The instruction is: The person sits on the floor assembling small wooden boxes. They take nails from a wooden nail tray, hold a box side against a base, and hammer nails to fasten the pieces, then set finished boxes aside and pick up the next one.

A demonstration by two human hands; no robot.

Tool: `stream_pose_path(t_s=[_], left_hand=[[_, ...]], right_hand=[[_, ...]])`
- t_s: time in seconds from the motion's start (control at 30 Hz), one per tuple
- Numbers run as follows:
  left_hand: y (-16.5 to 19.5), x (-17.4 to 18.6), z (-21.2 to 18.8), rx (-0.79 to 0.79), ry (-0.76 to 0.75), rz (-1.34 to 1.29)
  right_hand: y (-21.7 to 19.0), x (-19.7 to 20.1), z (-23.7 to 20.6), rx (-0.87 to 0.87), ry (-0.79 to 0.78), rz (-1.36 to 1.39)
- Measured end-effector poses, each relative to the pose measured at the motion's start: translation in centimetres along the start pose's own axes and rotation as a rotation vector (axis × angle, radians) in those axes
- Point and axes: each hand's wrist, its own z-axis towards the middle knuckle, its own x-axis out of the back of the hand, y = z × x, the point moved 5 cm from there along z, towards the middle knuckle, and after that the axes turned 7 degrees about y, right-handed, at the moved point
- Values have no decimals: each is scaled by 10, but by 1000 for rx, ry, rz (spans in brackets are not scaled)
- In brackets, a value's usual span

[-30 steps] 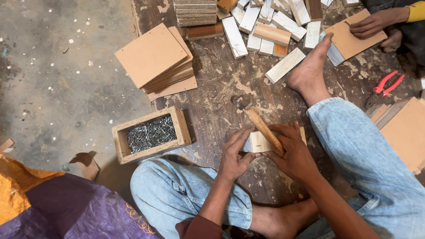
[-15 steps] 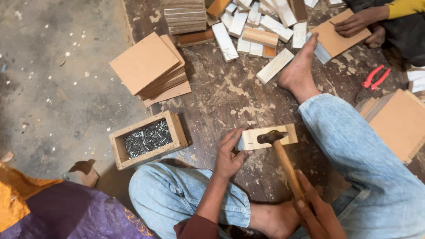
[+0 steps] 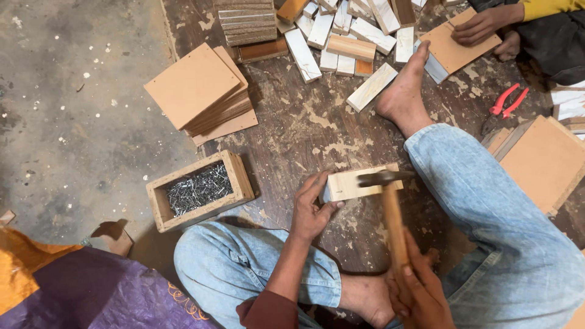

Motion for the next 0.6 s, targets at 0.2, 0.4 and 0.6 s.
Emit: stream_pose_path(t_s=[0.2,0.4,0.6], left_hand=[[-2,-2,0,107,-19,-83],[3,-2,1,19,8,-18],[-3,-4,-1,59,0,-43]], right_hand=[[3,-9,1,-189,63,-53],[11,-7,2,-196,-199,-35],[8,12,9,58,-216,98]])
